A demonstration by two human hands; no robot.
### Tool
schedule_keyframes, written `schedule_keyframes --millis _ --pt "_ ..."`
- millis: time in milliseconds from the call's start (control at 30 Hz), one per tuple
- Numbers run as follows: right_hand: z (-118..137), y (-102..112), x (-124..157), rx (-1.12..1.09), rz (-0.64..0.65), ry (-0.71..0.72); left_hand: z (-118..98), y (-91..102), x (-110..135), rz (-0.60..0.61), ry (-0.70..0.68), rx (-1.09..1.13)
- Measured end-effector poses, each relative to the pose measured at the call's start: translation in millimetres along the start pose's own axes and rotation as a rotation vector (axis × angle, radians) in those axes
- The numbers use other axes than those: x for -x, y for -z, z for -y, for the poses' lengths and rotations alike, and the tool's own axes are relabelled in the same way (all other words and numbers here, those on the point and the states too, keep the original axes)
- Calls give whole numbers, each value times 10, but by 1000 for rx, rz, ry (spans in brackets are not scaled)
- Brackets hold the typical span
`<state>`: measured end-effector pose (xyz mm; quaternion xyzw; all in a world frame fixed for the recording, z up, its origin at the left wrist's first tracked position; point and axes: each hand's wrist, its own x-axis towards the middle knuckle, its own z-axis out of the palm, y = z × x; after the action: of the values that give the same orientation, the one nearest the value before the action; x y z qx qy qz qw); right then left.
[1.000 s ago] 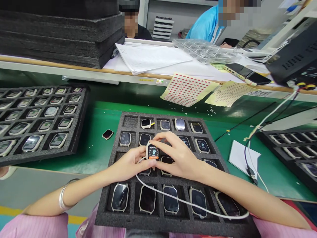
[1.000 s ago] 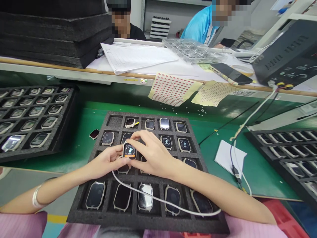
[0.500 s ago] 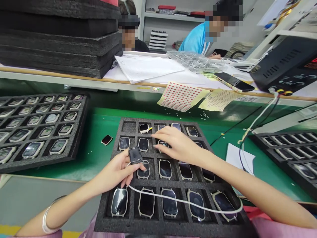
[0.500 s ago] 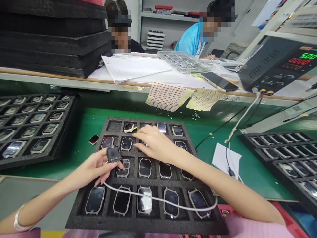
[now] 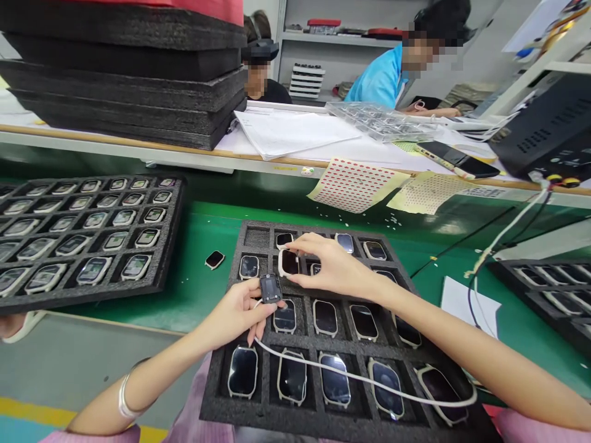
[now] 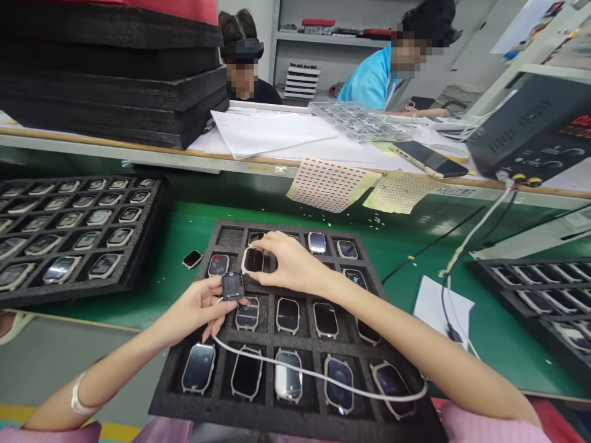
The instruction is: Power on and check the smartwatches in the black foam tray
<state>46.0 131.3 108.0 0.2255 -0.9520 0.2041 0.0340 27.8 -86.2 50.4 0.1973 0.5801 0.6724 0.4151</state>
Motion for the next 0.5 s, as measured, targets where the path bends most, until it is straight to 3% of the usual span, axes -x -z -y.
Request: schedule_keyframes --millis 100,233,400,500 --pt "150 42 47 -156 4 127 -16 14 23 30 -15 -3" --pt "316 -33 69 -40 84 195 -52 26 57 91 -48 -11" --pt "334 -128 65 64 70 219 -34 -9 35 -19 -43 -11" --pt "321 -187 87 -3 23 213 3 -26 16 -47 -54 75"
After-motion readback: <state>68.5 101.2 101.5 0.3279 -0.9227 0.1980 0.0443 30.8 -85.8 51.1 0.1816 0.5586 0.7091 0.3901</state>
